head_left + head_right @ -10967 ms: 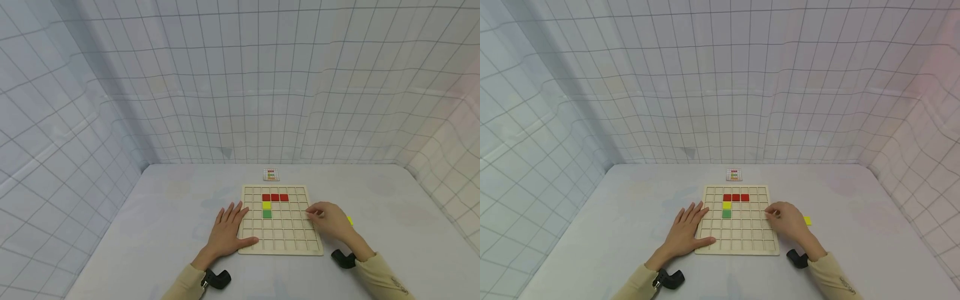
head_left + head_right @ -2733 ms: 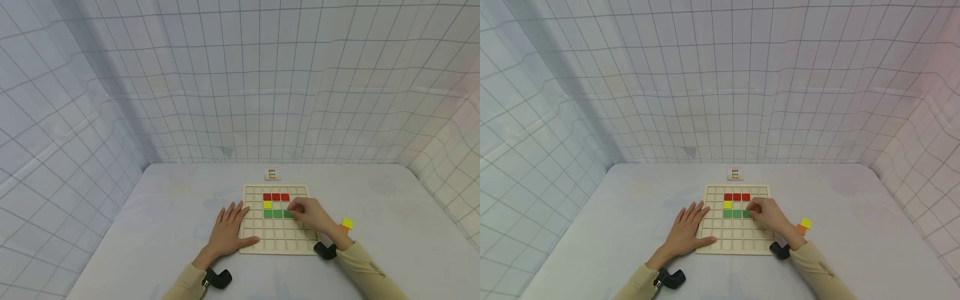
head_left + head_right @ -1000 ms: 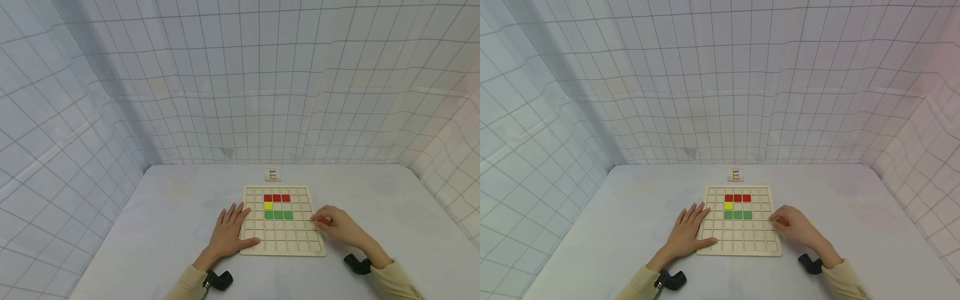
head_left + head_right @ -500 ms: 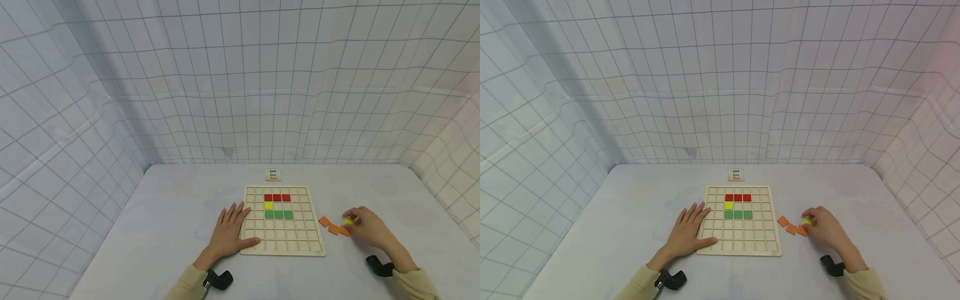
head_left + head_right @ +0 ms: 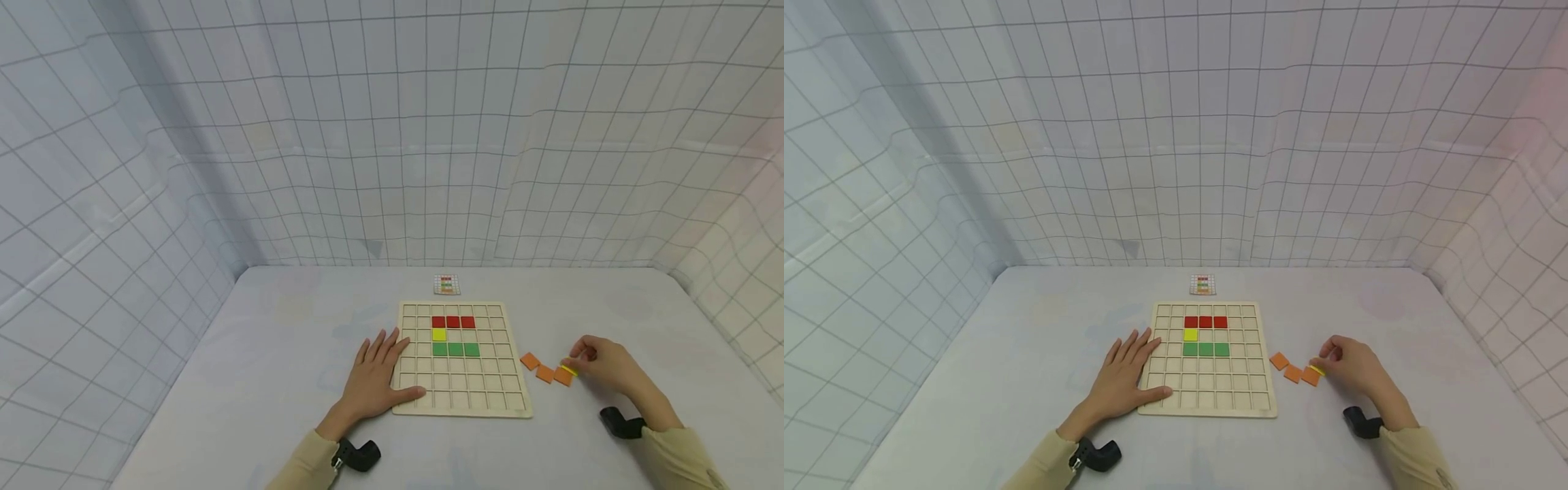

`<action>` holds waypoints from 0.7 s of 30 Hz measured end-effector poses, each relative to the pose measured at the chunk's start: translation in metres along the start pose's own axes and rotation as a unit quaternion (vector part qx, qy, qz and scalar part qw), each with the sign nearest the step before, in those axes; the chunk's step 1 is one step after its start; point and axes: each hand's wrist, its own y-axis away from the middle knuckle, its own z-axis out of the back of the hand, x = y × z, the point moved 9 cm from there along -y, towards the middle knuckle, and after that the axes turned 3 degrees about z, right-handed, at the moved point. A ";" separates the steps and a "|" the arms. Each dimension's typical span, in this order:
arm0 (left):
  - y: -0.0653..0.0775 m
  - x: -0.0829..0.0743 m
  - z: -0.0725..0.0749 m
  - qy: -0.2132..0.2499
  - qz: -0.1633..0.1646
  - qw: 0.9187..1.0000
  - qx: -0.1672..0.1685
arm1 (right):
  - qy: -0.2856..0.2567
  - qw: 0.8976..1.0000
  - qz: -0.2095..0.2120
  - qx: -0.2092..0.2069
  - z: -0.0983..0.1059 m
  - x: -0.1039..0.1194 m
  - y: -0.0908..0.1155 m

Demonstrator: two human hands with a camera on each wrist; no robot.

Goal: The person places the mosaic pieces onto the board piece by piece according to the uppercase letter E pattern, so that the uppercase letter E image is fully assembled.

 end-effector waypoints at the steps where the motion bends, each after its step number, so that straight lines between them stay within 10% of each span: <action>1: 0.000 0.000 0.000 0.000 0.000 1.000 0.000 | 0.001 1.000 -0.005 0.001 0.000 0.000 0.000; 21: -0.001 0.003 -0.003 -0.006 0.012 1.000 0.015 | -0.026 1.000 -0.008 -0.001 -0.012 0.022 -0.010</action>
